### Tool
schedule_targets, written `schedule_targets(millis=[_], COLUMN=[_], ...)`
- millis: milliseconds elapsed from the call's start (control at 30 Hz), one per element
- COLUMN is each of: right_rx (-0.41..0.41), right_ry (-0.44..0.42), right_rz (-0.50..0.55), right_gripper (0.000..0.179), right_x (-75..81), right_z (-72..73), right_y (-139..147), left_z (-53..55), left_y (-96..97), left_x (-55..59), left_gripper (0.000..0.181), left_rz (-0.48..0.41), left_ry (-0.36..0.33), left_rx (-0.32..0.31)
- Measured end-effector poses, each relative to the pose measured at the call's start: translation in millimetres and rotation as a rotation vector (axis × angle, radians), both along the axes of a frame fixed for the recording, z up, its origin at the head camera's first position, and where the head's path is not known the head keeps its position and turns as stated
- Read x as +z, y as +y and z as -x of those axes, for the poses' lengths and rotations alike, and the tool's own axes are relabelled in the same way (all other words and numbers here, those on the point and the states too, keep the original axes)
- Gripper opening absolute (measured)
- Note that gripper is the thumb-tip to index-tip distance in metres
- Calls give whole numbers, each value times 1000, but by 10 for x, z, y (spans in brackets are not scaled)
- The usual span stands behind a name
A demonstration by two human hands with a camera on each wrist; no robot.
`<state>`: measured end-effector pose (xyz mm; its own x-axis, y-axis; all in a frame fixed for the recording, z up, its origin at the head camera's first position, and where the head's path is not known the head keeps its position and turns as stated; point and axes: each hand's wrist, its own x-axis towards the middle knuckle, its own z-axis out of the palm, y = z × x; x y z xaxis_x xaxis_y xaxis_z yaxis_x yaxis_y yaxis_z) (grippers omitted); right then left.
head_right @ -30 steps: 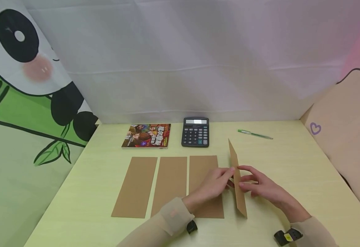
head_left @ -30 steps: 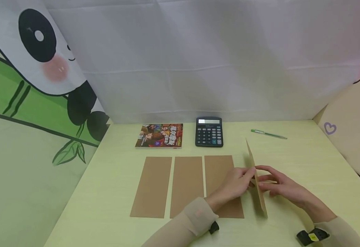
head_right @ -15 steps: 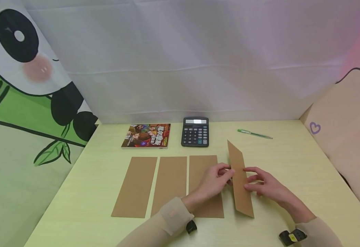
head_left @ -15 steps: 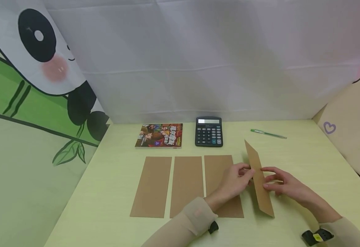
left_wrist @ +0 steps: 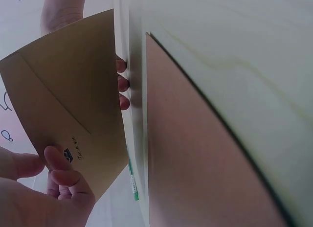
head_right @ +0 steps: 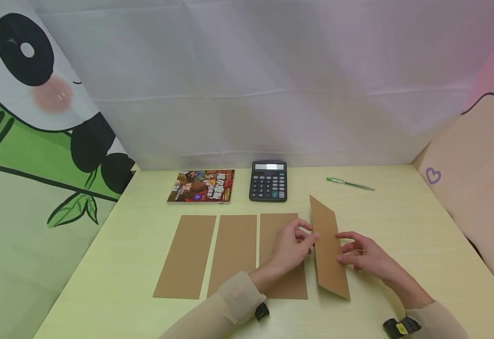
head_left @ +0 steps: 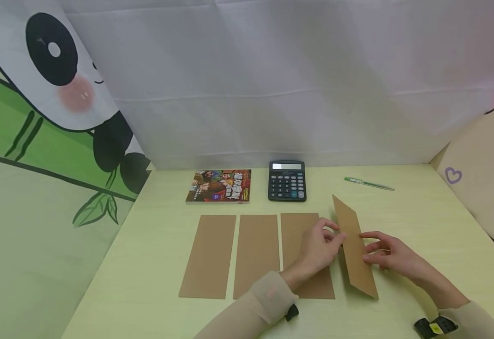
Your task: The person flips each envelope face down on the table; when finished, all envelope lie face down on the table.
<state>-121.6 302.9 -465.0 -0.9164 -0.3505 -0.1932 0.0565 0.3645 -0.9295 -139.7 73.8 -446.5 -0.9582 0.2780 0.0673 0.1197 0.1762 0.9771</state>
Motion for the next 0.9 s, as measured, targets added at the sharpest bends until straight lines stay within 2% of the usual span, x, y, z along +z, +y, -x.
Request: schedule_targets(millis=[133, 467, 900], right_rx=[-11, -55, -77], right_ry=[13, 19, 70], right_rz=[-23, -94, -197], right_gripper=[59, 60, 59], right_x=[8, 44, 26], right_z=[-5, -27, -36], right_y=[-5, -12, 9], left_z=[0, 6, -18], left_y=[-13, -29, -74], left_x=[1, 5, -20], left_gripper=[13, 12, 18], left_rz=[29, 119, 219], left_ry=[24, 14, -29], left_rx=[17, 43, 22])
